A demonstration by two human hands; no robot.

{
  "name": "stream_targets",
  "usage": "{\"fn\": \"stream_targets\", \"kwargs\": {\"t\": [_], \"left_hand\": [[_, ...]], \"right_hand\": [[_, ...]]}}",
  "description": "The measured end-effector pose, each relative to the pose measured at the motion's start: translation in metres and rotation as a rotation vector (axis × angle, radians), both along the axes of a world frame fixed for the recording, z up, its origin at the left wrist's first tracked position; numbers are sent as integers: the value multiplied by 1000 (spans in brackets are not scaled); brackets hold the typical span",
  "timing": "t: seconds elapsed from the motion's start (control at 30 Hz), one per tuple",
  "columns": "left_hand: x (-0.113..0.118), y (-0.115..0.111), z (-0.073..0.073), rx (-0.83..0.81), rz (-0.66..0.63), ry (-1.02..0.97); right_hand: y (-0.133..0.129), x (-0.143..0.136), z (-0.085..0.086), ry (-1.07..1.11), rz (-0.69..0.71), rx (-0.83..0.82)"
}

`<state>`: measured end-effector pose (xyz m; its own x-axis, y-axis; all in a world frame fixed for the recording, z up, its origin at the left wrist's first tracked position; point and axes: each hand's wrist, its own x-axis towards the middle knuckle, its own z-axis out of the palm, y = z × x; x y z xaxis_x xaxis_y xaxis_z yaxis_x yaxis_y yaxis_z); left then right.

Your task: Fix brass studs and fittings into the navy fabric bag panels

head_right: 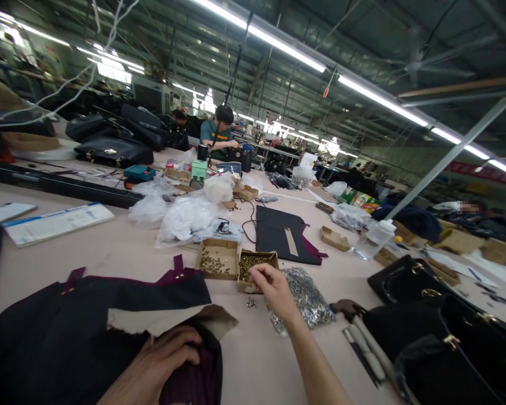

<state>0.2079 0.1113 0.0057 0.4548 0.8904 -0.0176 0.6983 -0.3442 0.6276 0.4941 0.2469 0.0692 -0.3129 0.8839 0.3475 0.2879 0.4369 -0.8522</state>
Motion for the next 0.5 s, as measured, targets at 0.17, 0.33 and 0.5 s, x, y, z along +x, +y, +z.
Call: {"fn": "stream_targets", "kwargs": {"t": [0.17,0.33,0.5], "left_hand": [[0,-2,-4,35,24,31],[0,-4,-7,94,6,45],[1,-4,-12,94,4,54]], "right_hand": [[64,19,10,-568,-117,149],[72,29,16,-729,-118,176],[39,34,29,-787,79,129]]}}
